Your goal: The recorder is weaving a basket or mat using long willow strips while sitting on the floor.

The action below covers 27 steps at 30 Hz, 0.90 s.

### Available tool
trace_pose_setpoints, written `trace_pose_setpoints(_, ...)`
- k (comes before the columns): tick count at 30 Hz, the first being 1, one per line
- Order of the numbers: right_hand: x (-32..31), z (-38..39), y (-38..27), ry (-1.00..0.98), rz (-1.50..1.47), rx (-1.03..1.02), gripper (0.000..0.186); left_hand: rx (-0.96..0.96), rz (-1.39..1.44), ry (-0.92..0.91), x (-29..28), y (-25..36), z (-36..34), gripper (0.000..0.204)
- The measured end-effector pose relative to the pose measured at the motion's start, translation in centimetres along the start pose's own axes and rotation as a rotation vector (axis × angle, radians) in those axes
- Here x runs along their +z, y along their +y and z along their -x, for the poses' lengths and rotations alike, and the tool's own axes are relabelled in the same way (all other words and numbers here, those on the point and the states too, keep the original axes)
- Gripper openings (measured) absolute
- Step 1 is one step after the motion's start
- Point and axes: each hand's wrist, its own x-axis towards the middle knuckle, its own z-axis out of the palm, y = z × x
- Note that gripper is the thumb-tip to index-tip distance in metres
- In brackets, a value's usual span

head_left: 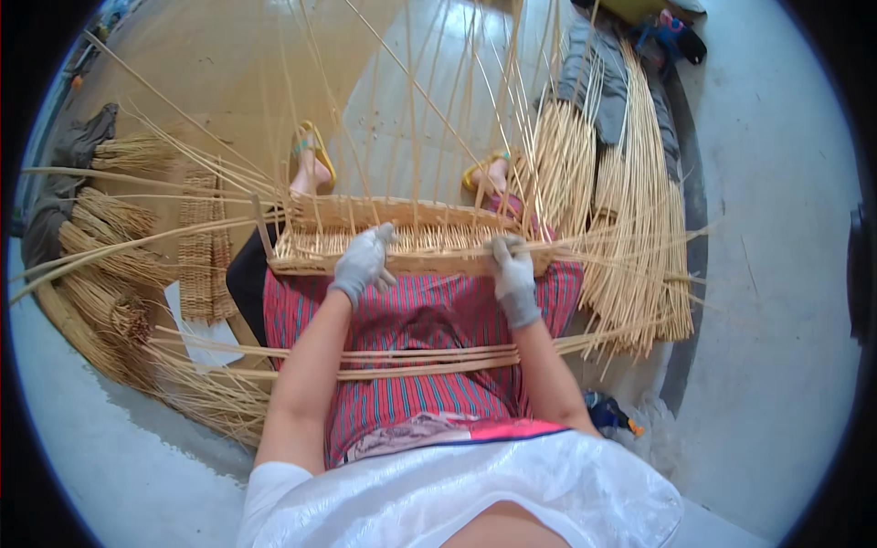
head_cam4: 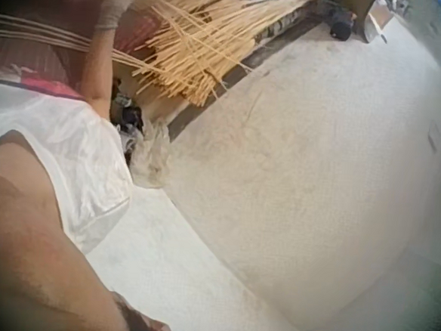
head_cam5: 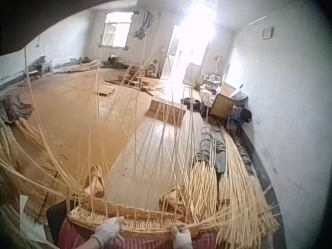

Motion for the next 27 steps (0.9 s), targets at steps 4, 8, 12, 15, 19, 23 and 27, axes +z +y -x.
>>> trace_pose_setpoints(4,-4.4,-2.7,0.1,-0.178,0.004,0.213,0.009,0.103,-0.109,-0.111,-0.7,-0.7,-0.3,0.048)
trace_pose_setpoints(8,2.8,-4.7,-1.6,-0.333,0.502,-0.224,0.024,0.107,-0.124,-0.013,0.4,-1.6,-0.2,0.027)
trace_pose_setpoints(12,17.7,-6.8,-5.0,-0.505,0.742,-0.879,0.052,-0.003,-0.056,0.09,1.3,-1.2,-0.6,0.03)
trace_pose_setpoints(15,18.4,-5.4,-5.6,-0.609,0.242,-0.432,0.058,0.051,-0.088,0.106,1.1,-0.9,-0.9,0.032)
trace_pose_setpoints(19,6.6,-0.7,-1.5,-0.013,0.025,-0.26,0.029,0.131,-0.089,0.087,0.7,-1.3,-0.7,0.029)
trace_pose_setpoints(23,3.4,1.2,1.2,-0.024,-0.178,-0.307,0.038,0.213,-0.3,0.244,0.8,0.1,-1.9,0.056)
trace_pose_setpoints(27,6.5,3.5,-2.0,-0.042,-0.184,-0.225,0.036,0.32,-0.356,0.552,1.5,2.6,-2.7,0.082)
